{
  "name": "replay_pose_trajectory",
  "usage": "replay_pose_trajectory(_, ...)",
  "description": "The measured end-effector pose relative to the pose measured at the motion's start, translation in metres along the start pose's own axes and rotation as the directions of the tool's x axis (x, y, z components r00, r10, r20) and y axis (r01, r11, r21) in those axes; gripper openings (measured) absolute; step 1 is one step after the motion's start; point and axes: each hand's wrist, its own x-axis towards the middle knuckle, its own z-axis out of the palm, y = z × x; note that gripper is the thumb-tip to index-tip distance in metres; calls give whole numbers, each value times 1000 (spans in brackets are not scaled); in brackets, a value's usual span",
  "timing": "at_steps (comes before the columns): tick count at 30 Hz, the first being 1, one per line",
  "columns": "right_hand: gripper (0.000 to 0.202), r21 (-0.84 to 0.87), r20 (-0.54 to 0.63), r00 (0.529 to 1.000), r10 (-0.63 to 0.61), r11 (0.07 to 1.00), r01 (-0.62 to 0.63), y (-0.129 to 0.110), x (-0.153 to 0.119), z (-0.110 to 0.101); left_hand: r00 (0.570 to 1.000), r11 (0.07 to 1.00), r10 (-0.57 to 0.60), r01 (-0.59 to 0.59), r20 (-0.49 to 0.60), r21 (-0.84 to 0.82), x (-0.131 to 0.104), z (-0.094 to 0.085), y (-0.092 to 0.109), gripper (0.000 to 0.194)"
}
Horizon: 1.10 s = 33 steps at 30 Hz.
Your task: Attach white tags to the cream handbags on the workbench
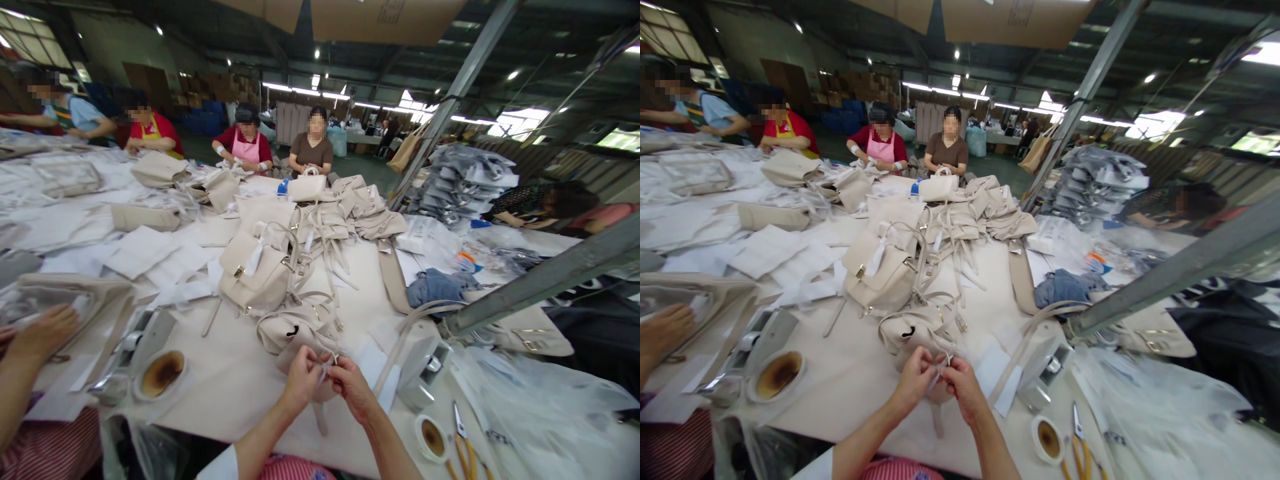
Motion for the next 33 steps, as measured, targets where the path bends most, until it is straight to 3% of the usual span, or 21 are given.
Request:
replay_pose_trajectory(4, 23, 15, 42, 999, 7, 1000, -7, -1, 4, -1, 999, 998, -27, 28, 26, -49, 2, 0, -2, 28)
replay_pose_trajectory(11, 29, 109, 47, 995, -88, 991, 82, 3, 7, 3, 995, 988, -61, 72, 81, -139, 4, 4, -3, 29)
replay_pose_trajectory(19, 44, 38, 87, 987, -138, 990, 136, 9, 13, -4, 982, 959, -119, 152, 147, -240, 6, -2, -2, 21)
replay_pose_trajectory(23, 43, -25, 63, 984, -168, 985, 170, 15, 13, -12, 975, 949, -133, 177, 176, -261, 4, -4, 4, 27)
replay_pose_trajectory(33, 39, -128, 46, 970, -237, 962, 241, 16, 11, -13, 985, 977, -147, 159, 89, -141, 3, -2, 4, 21)
